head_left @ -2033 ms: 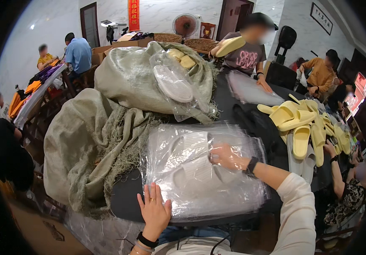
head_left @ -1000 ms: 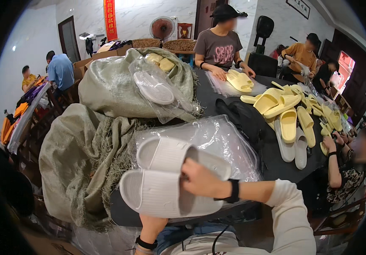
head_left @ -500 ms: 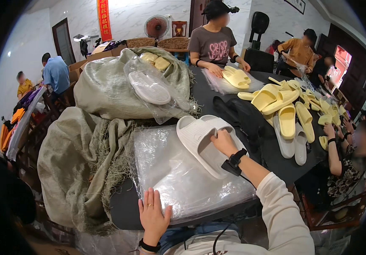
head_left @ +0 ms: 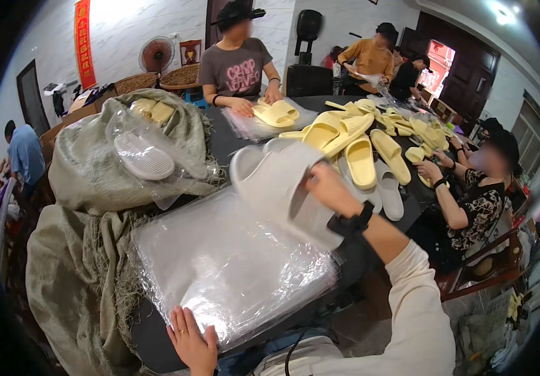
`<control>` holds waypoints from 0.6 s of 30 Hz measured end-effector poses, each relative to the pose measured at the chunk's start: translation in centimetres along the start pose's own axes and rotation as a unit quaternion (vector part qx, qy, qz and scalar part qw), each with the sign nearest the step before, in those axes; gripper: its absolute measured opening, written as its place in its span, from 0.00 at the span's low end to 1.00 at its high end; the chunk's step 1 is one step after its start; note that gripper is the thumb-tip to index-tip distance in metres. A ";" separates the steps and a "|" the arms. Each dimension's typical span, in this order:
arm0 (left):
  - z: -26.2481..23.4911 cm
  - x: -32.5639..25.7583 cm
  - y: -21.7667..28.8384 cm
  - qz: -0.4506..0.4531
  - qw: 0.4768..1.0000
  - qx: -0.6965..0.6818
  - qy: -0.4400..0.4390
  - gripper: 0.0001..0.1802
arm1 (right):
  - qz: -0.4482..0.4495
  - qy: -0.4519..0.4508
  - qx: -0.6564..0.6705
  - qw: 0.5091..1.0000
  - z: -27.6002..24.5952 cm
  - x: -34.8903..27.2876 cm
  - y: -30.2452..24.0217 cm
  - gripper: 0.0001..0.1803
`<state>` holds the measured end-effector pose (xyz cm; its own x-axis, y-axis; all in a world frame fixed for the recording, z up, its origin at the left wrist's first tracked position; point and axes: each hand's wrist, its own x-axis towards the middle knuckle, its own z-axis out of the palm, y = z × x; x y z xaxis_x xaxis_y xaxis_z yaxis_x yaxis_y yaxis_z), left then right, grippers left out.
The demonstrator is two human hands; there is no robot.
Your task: The recorder is sorting and packaging yellow and white plastic slides into plastic bags.
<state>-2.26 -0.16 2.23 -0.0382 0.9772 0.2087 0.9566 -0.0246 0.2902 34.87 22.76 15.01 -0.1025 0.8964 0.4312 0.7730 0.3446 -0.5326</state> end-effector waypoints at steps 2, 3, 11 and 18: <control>-0.5 0.3 0.9 0.019 0.999 0.019 0.018 0.33 | 0.038 0.065 -0.047 0.996 -4.7 2.8 4.9 0.11; -0.5 0.4 1.0 0.020 0.999 0.019 0.020 0.33 | 0.080 0.091 -0.066 0.990 -7.1 4.3 6.5 0.13; -0.5 0.1 0.6 0.020 1.000 0.011 0.021 0.33 | 0.172 0.251 -0.170 0.937 -12.1 8.9 20.5 0.16; -0.3 0.1 0.4 -0.014 0.998 -0.052 0.016 0.33 | -0.021 0.238 -0.146 0.960 0.5 6.5 12.0 0.16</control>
<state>-1.98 -0.12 2.64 -0.0749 0.9705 0.2290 0.9201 -0.0213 0.3911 43.20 32.88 11.08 0.1070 0.6306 0.7687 0.9241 0.2223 -0.3109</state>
